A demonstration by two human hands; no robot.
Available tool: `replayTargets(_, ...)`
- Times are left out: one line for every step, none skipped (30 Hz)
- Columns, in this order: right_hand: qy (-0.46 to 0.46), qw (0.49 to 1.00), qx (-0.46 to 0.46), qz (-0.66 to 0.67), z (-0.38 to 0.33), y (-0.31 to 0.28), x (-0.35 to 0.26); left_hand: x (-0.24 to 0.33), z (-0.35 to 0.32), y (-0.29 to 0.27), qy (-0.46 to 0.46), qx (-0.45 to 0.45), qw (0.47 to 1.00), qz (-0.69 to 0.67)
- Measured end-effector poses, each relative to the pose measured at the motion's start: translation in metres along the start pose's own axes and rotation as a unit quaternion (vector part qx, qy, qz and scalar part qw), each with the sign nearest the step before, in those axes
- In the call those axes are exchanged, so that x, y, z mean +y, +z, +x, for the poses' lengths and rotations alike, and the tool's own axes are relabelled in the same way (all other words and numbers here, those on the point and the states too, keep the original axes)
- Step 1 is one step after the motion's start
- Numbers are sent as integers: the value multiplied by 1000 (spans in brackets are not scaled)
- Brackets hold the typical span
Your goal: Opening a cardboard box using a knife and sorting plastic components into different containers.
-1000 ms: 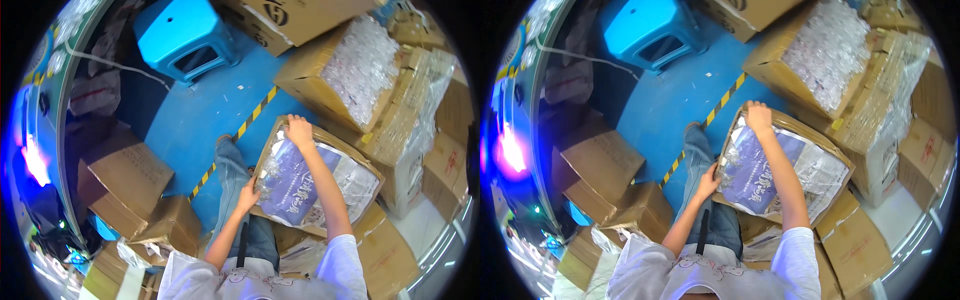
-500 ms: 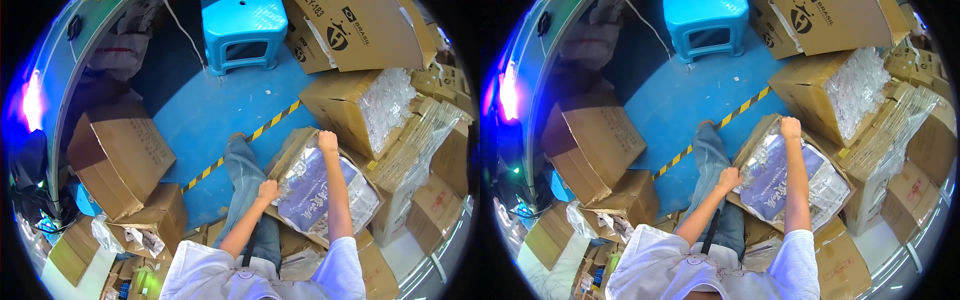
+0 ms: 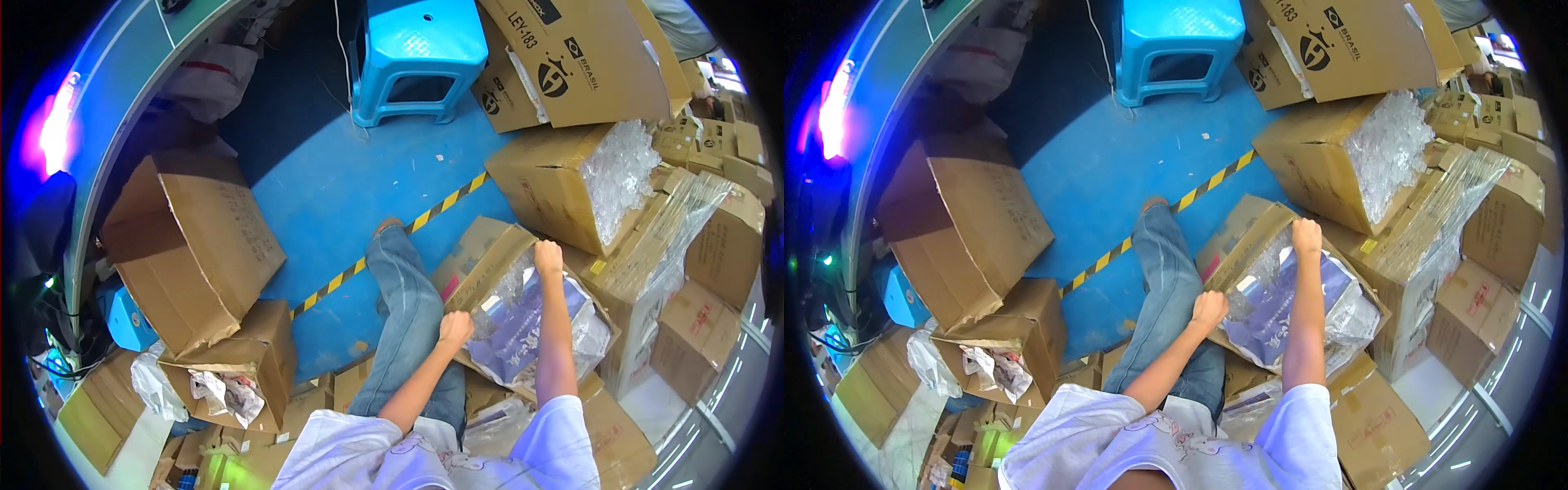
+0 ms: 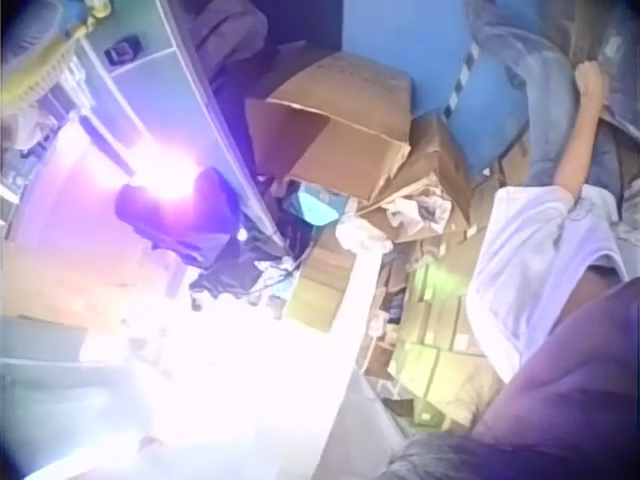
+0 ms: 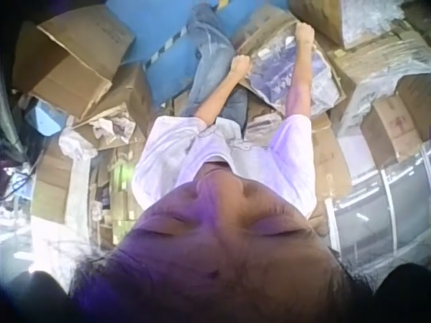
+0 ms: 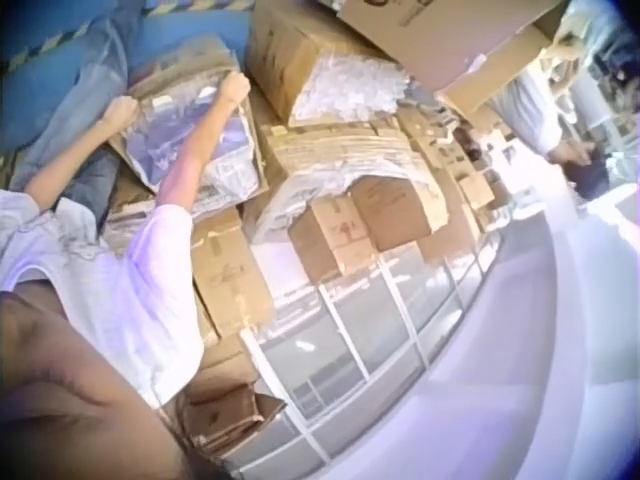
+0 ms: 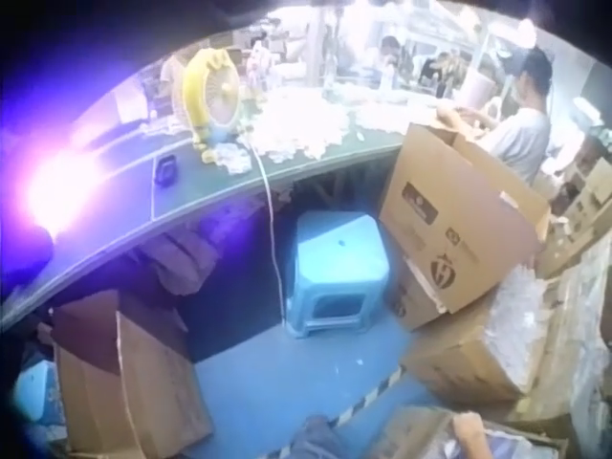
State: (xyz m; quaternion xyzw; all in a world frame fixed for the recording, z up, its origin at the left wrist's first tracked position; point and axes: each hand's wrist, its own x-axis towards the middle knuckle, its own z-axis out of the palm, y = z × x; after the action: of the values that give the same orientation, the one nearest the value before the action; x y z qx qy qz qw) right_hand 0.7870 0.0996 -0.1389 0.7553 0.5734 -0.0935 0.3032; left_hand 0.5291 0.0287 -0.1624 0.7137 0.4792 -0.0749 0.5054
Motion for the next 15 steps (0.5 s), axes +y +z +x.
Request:
replayTargets(0,1000,3,2,3,-2,-2,-2,0,2,-3,0,1000,1)
replayTargets(-7,1000,11,7,0,-4,-3,0,-1,-1,0,-5,1000,1)
replayTargets(-14,1000,18,13,-1,-5,-3,-1,-1,-4,5,-8,1000,9)
replayTargets(-11,1000,4,17,3,-5,-2,-2,0,-7,10,-11,1000,16)
replayTargets(-11,1000,-1,18,7,-6,-2,-3,2,-8,9,-16,1000,16)
replayTargets(-26,1000,1,18,12,-5,-3,-4,4,-10,-2,-15,1000,18)
replayTargets(-41,999,2,18,17,-4,-4,-7,4,-11,-13,-14,1000,21)
replayTargets(-38,999,-3,18,26,-2,-5,-10,6,-12,-41,-52,997,32)
replayTargets(-39,999,-1,19,34,2,-8,-15,6,-12,-42,-60,997,31)
replayTargets(-41,999,0,21,43,5,-11,-20,7,-12,-57,-23,998,16)
replayTargets(-41,999,-6,21,53,7,-12,-24,8,-13,-72,15,997,-1)
replayTargets(-55,998,-8,24,62,7,-14,-33,11,-12,-76,9,997,0)
replayTargets(-69,997,-9,27,70,7,-16,-43,15,-12,-84,11,995,-45)
replayTargets(-70,997,-15,30,78,8,-17,-52,20,-11,-92,15,992,-88)
replayTargets(-78,997,-8,28,85,9,-19,-58,24,-12,-96,9,992,-86)
